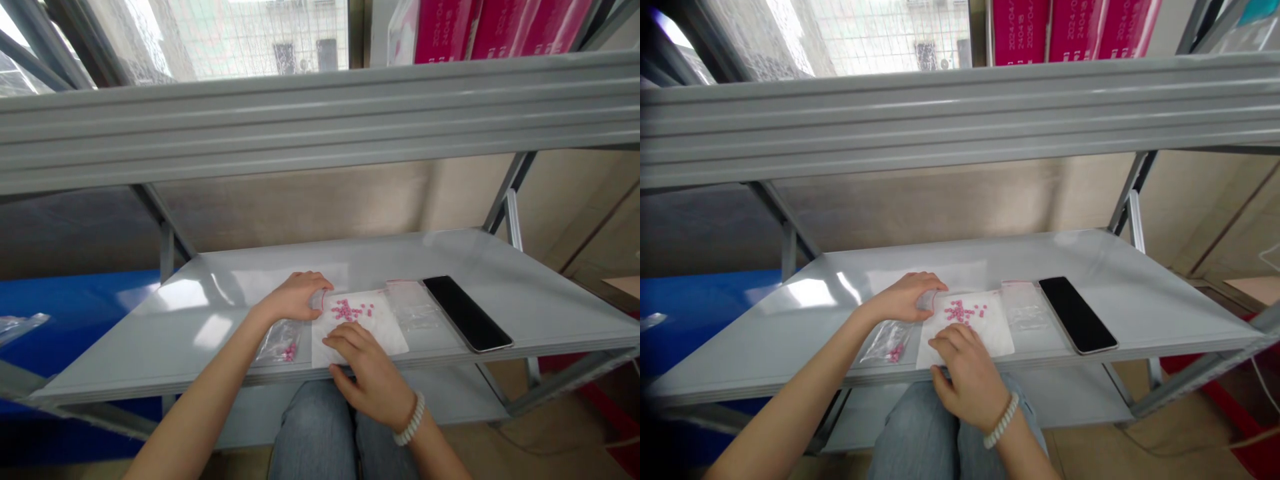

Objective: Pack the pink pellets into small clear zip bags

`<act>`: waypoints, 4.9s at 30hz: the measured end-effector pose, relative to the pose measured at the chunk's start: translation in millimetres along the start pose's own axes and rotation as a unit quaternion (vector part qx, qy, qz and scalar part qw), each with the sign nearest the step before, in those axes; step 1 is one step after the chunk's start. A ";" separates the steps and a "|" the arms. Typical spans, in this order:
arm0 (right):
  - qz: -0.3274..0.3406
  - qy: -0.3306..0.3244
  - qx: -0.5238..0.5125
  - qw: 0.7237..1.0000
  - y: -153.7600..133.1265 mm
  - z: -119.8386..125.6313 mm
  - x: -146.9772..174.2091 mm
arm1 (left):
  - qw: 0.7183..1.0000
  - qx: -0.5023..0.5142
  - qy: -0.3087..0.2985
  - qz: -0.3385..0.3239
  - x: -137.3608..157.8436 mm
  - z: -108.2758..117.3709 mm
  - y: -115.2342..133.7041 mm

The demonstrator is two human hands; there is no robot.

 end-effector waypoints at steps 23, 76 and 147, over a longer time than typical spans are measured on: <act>-0.004 0.000 -0.009 1.000 7.8 -2.4 1.0 | 0.993 -0.093 -0.073 -0.009 -15.3 -1.9 15.1; -0.193 0.104 -0.361 0.906 22.7 44.4 27.8 | 0.774 0.397 0.473 0.139 49.7 -32.4 135.4; -0.017 -0.025 0.003 1.000 -46.1 -31.3 -30.4 | 0.757 -0.031 0.460 0.463 145.2 -24.1 42.1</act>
Point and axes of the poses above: each hand's wrist, its own x-axis away from the middle knuckle, its own z-axis out of the back of the hand, y = z × x, the point moved 6 cm from there along -x, towards the middle knuckle, and after that the axes turned 11 degrees about -z, right-handed, at the moved point
